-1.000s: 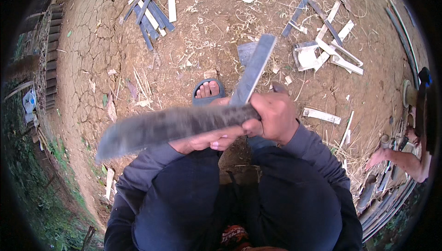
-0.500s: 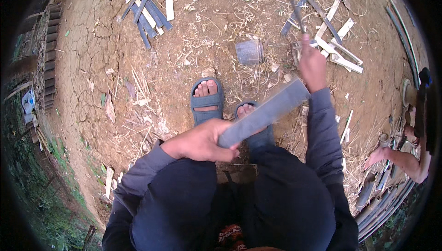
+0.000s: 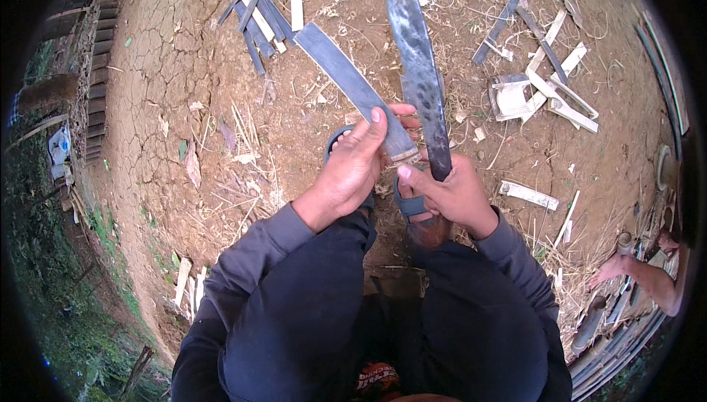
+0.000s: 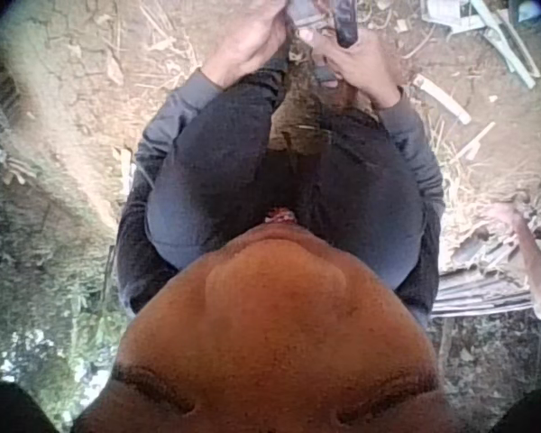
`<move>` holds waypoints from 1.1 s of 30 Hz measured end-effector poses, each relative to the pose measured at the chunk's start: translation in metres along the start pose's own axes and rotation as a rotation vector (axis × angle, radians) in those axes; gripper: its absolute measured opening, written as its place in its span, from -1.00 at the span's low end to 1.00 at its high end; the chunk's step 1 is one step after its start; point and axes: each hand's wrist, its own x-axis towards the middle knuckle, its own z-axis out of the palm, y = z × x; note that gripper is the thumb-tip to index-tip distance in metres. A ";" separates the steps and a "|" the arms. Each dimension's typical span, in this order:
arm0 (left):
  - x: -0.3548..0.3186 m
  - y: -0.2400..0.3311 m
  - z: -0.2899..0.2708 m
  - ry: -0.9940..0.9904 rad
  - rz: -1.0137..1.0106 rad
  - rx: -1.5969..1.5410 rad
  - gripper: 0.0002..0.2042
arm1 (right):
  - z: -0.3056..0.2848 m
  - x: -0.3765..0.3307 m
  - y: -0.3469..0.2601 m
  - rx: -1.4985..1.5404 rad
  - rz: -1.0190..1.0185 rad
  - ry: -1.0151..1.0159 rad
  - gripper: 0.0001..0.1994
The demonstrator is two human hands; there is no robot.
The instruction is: The person sits on the ground and uses a large knife to shave and shape a small piece of wood. They repeatedly scrape the wood's surface to remove thin layers, rotating the piece to work on different sides.
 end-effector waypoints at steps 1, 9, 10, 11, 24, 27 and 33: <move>0.002 -0.002 -0.002 0.002 -0.023 -0.006 -0.48 | -0.001 0.001 0.000 0.010 -0.016 0.000 -0.76; -0.015 0.030 -0.018 0.307 0.292 1.471 -0.60 | -0.047 0.005 -0.017 -0.149 0.075 0.025 -0.77; -0.019 0.036 -0.018 0.346 0.762 1.789 -0.64 | -0.054 0.003 -0.019 -0.165 0.096 0.006 -0.76; -0.017 0.041 -0.019 0.249 0.727 1.843 -0.63 | -0.060 0.001 -0.020 -0.106 0.105 -0.031 -0.74; -0.005 0.018 -0.010 0.063 -0.384 0.917 -0.66 | -0.063 0.011 -0.017 -0.930 -0.292 0.417 -0.64; -0.004 0.007 0.002 0.062 -0.383 0.724 -0.73 | -0.042 0.005 0.012 -1.044 -0.451 0.351 -0.73; -0.006 -0.026 -0.013 0.125 0.240 1.413 -0.77 | -0.016 0.004 0.017 -1.123 -0.591 0.271 -0.77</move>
